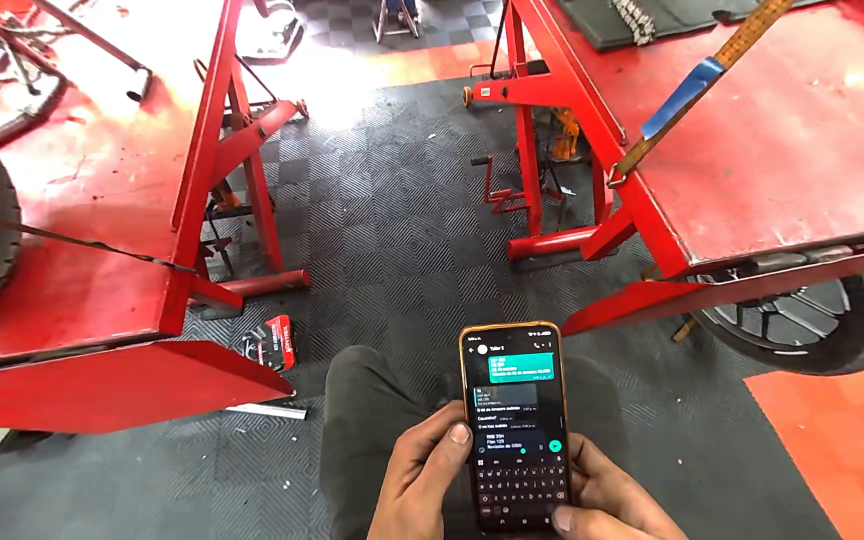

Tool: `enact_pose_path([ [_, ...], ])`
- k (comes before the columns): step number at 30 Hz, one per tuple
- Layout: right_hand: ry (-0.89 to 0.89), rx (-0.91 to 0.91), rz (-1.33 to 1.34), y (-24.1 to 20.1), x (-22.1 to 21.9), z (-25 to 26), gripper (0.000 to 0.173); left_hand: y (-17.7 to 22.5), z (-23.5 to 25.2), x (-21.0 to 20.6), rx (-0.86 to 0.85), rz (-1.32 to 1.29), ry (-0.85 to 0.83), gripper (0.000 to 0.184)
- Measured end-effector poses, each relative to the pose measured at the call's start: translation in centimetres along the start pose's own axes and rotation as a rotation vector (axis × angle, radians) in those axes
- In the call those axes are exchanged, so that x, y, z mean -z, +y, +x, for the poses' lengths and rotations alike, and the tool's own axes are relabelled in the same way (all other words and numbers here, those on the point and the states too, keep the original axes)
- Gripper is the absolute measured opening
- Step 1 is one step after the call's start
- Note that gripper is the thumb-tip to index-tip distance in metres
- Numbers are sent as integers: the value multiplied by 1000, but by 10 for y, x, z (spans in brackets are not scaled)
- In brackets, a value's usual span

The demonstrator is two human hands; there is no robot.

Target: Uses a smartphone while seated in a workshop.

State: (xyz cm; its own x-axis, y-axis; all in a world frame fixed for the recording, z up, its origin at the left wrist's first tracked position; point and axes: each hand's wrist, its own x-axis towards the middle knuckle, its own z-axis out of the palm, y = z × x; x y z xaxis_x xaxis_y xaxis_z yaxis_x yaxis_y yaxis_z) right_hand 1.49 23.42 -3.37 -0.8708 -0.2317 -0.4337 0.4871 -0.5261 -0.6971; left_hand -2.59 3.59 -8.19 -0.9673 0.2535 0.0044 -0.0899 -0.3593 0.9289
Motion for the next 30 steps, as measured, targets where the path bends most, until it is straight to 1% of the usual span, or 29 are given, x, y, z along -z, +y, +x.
enact_pose_path([
  [30,9,2,6,1,-2,0,39,1,-1,3,-10,16,-22,39],
])
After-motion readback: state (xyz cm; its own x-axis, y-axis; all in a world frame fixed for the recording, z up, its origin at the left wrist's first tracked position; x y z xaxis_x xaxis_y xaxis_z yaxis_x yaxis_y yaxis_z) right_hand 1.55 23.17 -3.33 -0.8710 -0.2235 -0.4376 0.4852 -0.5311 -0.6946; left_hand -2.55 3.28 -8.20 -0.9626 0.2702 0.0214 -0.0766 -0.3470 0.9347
